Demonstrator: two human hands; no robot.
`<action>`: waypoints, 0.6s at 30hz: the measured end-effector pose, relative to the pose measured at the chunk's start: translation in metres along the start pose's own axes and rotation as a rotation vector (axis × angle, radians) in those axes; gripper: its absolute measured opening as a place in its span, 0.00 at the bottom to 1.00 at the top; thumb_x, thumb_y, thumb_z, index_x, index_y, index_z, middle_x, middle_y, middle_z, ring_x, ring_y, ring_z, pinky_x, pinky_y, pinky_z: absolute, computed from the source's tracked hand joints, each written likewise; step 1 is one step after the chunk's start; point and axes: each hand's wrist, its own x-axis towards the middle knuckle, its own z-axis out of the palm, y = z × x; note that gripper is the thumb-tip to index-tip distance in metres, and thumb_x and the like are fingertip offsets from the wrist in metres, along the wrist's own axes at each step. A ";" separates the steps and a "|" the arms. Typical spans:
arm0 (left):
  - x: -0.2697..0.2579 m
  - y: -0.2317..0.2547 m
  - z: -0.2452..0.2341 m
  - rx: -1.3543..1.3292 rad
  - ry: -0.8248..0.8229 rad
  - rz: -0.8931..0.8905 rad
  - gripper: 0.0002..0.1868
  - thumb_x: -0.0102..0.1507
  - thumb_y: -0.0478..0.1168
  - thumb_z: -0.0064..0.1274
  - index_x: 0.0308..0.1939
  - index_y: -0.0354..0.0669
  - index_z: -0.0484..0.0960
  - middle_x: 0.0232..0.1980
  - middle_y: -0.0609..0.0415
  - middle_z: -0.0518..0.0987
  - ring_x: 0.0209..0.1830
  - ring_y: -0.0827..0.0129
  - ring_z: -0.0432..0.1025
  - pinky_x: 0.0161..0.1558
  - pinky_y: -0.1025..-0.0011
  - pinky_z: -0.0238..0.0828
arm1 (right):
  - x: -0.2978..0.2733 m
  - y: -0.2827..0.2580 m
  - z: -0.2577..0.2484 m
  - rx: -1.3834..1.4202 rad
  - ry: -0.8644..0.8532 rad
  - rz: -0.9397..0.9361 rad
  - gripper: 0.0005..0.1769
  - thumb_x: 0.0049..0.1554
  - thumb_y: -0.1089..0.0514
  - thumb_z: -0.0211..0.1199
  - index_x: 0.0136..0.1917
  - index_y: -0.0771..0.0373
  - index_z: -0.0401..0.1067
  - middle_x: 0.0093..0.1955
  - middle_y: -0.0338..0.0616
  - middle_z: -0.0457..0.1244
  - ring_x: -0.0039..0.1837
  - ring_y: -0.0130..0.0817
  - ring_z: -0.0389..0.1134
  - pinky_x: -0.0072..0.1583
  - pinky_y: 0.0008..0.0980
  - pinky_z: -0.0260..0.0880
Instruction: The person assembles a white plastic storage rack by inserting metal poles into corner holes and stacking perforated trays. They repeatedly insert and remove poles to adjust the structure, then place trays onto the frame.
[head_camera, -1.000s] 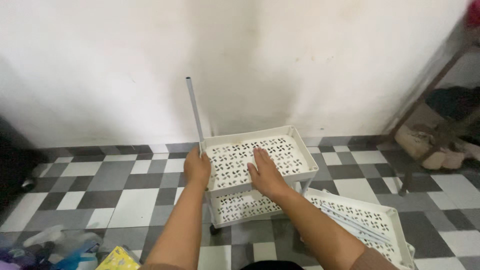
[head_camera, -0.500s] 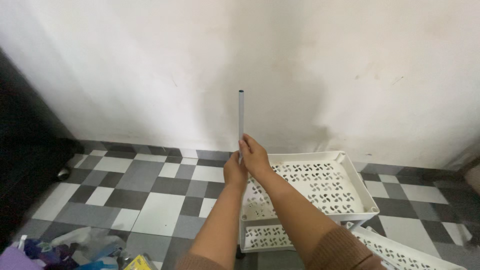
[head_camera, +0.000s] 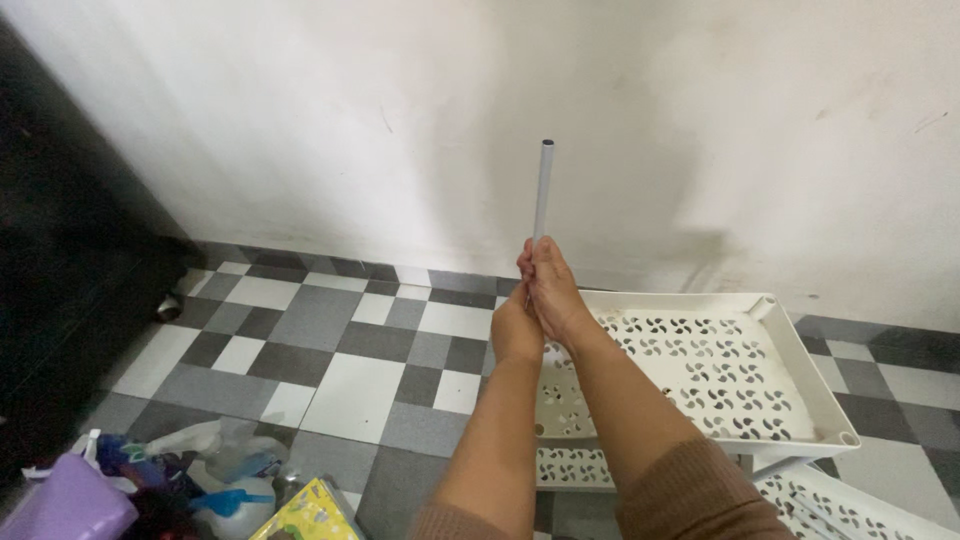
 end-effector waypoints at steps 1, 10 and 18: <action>0.000 0.000 0.001 0.052 0.006 0.019 0.18 0.69 0.48 0.46 0.60 0.52 0.81 0.47 0.39 0.83 0.49 0.43 0.77 0.49 0.54 0.72 | 0.001 0.000 -0.004 0.003 -0.021 0.018 0.23 0.68 0.34 0.44 0.48 0.55 0.62 0.41 0.33 0.52 0.44 0.24 0.49 0.49 0.23 0.56; -0.004 0.000 0.001 0.106 0.040 0.027 0.19 0.65 0.43 0.52 0.60 0.53 0.81 0.42 0.37 0.82 0.45 0.41 0.77 0.46 0.50 0.72 | 0.020 -0.010 -0.010 -0.042 -0.038 0.153 0.36 0.65 0.25 0.37 0.31 0.54 0.53 0.27 0.33 0.45 0.32 0.27 0.44 0.36 0.27 0.46; -0.012 -0.001 -0.003 0.156 0.010 0.024 0.12 0.68 0.41 0.52 0.53 0.44 0.83 0.42 0.38 0.83 0.46 0.43 0.77 0.47 0.51 0.72 | 0.041 -0.027 -0.017 -0.001 -0.349 0.379 0.38 0.68 0.32 0.46 0.24 0.54 0.52 0.19 0.34 0.43 0.24 0.29 0.40 0.31 0.30 0.44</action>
